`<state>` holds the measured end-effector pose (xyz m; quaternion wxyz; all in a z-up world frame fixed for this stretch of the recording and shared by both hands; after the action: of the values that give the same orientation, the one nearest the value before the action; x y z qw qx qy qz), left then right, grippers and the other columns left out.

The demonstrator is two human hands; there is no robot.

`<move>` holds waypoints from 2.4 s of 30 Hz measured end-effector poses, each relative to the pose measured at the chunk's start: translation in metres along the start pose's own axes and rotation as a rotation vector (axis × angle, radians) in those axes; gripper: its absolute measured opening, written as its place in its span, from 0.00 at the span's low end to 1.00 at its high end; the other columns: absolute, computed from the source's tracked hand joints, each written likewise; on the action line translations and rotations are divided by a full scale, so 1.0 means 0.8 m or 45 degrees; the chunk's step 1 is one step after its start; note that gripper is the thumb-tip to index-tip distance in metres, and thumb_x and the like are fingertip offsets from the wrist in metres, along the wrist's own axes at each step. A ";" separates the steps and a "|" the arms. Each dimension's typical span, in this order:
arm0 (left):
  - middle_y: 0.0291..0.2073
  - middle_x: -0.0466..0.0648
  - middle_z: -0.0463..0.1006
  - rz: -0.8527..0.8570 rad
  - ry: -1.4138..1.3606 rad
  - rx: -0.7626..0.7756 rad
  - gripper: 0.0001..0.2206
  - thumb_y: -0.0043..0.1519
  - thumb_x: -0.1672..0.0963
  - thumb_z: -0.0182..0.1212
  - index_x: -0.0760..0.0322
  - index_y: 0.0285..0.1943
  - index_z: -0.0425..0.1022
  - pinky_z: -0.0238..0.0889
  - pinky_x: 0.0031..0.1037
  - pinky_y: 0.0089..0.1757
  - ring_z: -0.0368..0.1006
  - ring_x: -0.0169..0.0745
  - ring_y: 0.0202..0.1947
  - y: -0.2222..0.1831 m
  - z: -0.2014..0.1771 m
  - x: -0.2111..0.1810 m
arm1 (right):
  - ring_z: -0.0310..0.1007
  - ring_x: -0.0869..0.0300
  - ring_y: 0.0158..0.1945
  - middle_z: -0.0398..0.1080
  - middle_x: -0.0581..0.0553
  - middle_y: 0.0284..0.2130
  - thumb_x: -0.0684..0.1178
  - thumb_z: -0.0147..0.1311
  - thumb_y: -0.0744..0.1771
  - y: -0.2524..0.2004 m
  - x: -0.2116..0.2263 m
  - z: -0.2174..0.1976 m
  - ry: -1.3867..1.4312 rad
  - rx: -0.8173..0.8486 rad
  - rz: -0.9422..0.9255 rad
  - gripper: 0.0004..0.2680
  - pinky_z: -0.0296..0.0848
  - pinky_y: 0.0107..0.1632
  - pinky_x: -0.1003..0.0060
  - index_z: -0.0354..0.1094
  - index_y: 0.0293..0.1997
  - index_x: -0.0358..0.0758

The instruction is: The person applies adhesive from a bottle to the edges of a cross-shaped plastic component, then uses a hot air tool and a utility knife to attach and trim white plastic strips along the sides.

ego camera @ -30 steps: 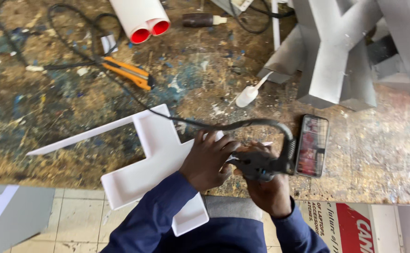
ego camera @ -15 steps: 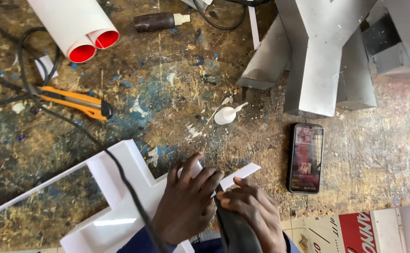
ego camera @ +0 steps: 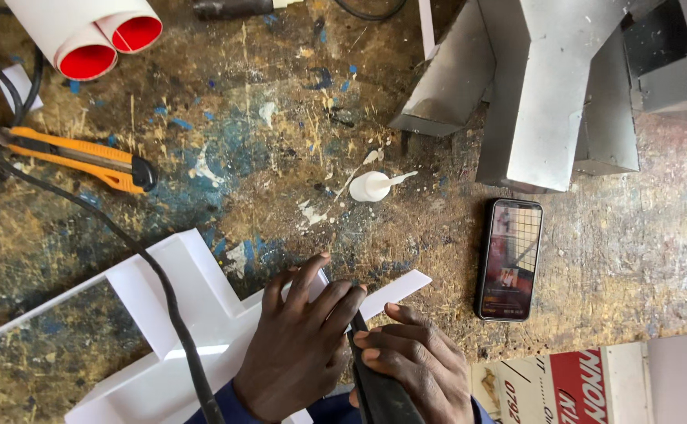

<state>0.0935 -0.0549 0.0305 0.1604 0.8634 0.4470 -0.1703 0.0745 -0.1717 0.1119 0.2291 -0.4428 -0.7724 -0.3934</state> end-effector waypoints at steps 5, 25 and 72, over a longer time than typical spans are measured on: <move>0.66 0.48 0.77 -0.014 -0.023 -0.018 0.30 0.56 0.55 0.57 0.59 0.73 0.72 0.57 0.62 0.61 0.60 0.70 0.77 0.001 -0.003 -0.001 | 0.92 0.58 0.51 0.87 0.43 0.45 0.55 0.70 0.67 0.006 0.008 -0.002 -0.014 -0.029 0.074 0.13 0.87 0.69 0.49 0.74 0.52 0.41; 0.69 0.51 0.75 0.010 -0.005 -0.018 0.30 0.60 0.54 0.57 0.61 0.75 0.72 0.58 0.62 0.60 0.61 0.71 0.77 0.000 -0.009 -0.003 | 0.92 0.54 0.54 0.87 0.40 0.48 0.55 0.69 0.69 -0.005 0.000 0.001 0.017 0.026 -0.045 0.14 0.85 0.70 0.48 0.73 0.54 0.39; 0.64 0.47 0.78 -0.012 -0.015 -0.045 0.30 0.56 0.54 0.64 0.60 0.72 0.73 0.58 0.58 0.62 0.64 0.67 0.75 0.003 -0.015 0.000 | 0.92 0.56 0.56 0.87 0.41 0.50 0.54 0.71 0.67 -0.011 -0.005 0.004 -0.025 0.104 -0.037 0.17 0.88 0.71 0.51 0.72 0.57 0.39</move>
<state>0.0973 -0.0510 0.0417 0.1774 0.8573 0.4531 -0.1681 0.0687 -0.1741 0.1033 0.2337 -0.4255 -0.7964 -0.3607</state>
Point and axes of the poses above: each hand's wrist, its own y-axis towards the middle knuckle, its own z-axis out of the palm, x = y × z, the point moved 10 cm from there along y, towards the middle knuckle
